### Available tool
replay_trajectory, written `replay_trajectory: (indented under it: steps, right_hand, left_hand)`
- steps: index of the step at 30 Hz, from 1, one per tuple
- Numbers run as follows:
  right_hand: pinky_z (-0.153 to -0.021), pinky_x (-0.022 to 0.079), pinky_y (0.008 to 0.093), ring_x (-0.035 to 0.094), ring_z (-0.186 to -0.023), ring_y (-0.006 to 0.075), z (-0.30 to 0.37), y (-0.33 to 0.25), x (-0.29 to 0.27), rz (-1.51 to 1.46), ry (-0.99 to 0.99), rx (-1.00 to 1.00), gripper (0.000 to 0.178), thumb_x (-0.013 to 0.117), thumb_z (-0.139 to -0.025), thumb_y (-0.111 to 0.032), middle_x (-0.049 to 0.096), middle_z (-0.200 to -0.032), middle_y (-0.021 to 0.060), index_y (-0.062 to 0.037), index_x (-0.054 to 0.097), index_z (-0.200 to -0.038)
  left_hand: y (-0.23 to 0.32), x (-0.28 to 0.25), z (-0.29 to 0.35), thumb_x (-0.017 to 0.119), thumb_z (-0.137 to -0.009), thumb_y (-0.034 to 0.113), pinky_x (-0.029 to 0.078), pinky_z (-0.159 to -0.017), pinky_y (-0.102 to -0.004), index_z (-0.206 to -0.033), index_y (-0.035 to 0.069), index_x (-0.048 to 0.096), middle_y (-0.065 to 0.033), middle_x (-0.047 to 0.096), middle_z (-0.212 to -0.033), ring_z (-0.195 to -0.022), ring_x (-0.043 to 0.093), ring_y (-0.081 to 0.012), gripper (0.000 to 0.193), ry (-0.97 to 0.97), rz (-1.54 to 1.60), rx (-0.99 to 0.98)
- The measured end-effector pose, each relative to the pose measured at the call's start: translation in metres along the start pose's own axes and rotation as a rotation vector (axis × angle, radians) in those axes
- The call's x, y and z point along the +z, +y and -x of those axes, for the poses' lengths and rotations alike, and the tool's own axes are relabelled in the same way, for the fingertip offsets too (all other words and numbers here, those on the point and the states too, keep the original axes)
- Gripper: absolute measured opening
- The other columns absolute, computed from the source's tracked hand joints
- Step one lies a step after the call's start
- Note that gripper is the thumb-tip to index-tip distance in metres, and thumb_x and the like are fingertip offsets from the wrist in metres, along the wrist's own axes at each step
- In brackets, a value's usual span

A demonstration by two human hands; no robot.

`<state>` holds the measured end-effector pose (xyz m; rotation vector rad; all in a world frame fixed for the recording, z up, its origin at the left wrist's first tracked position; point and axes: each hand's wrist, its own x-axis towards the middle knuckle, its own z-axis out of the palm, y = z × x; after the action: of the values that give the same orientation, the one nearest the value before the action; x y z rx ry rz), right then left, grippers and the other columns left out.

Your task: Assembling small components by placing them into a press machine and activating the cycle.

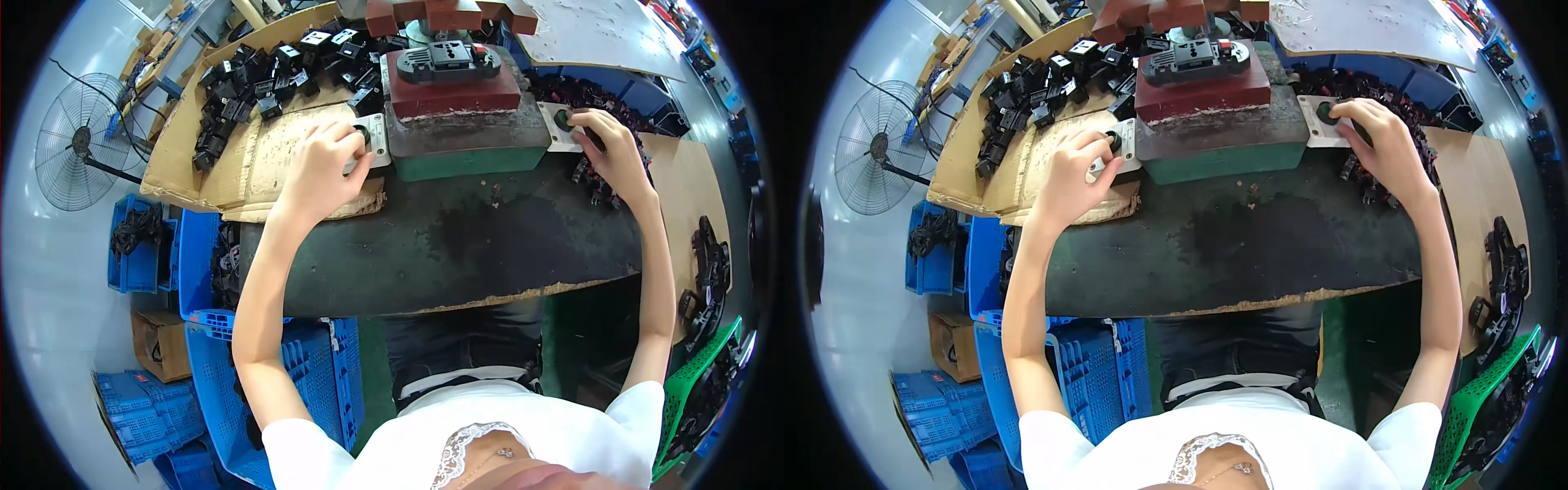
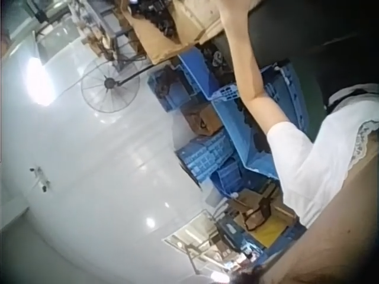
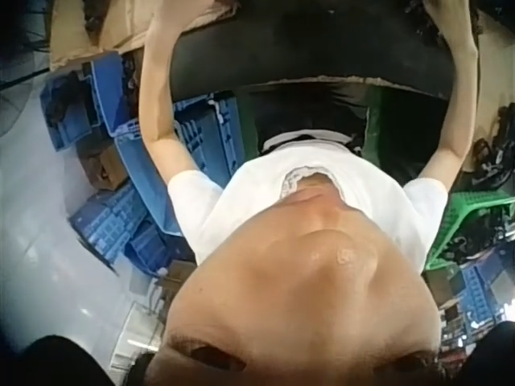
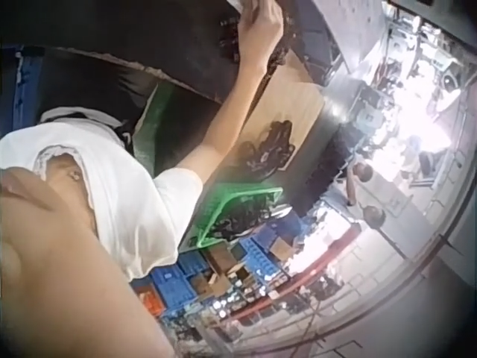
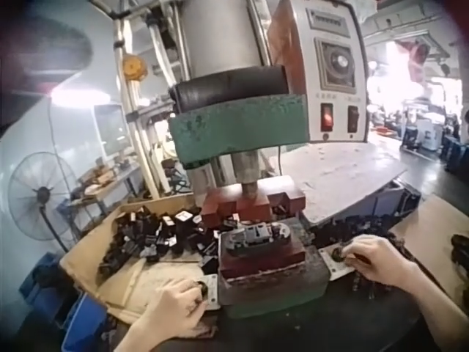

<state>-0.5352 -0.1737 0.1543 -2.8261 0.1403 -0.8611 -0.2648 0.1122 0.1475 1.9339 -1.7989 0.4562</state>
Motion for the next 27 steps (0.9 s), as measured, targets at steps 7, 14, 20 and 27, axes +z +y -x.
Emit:
replay_trajectory:
  steps: [7, 14, 20, 27]
  right_hand:
    - [-0.077, 0.047, 0.0357, 0.058, -0.086, 0.0303, -0.012, 0.0, 0.003, -0.007, -0.036, -0.017, 0.019, 0.063, -0.078, 0.004, 0.058, -0.091, 0.013, 0.0003, 0.057, -0.095]
    - [-0.074, 0.048, 0.0346, 0.059, -0.08, 0.0291, -0.018, -0.005, 0.006, 0.012, -0.096, 0.056, 0.018, 0.062, -0.077, 0.004, 0.058, -0.087, 0.0133, 0.0013, 0.056, -0.093]
    - [-0.076, 0.048, 0.0347, 0.059, -0.086, 0.0295, -0.014, -0.002, 0.001, 0.014, -0.114, 0.072, 0.019, 0.061, -0.077, 0.002, 0.059, -0.091, 0.0129, 0.0005, 0.056, -0.095]
    - [-0.093, 0.041, 0.0352, 0.054, -0.109, 0.0307, 0.044, 0.008, -0.041, 0.193, -0.006, 0.272, 0.031, 0.061, -0.083, -0.009, 0.059, -0.114, 0.0151, -0.0021, 0.058, -0.113]
  left_hand:
    - [0.003, -0.002, -0.005, 0.073, -0.07, 0.019, 0.041, -0.074, -0.0367, -0.055, 0.004, 0.05, -0.0083, 0.053, -0.069, -0.073, 0.054, -0.0274, 0.031, -0.048, 0.051, -0.067]
    - [0.006, -0.005, -0.012, 0.073, -0.07, 0.021, 0.042, -0.071, -0.0363, -0.052, 0.005, 0.049, -0.0073, 0.048, -0.063, -0.07, 0.053, -0.0261, 0.034, -0.086, 0.019, -0.106]
    - [0.004, -0.002, -0.012, 0.073, -0.07, 0.019, 0.042, -0.071, -0.0364, -0.051, 0.005, 0.048, -0.0068, 0.05, -0.063, -0.07, 0.055, -0.026, 0.034, -0.045, 0.056, -0.08]
    - [-0.001, -0.006, -0.006, 0.07, -0.075, 0.019, 0.044, -0.072, -0.0362, -0.065, 0.002, 0.057, -0.008, 0.056, -0.067, -0.073, 0.057, -0.0265, 0.023, -0.018, 0.045, -0.114]
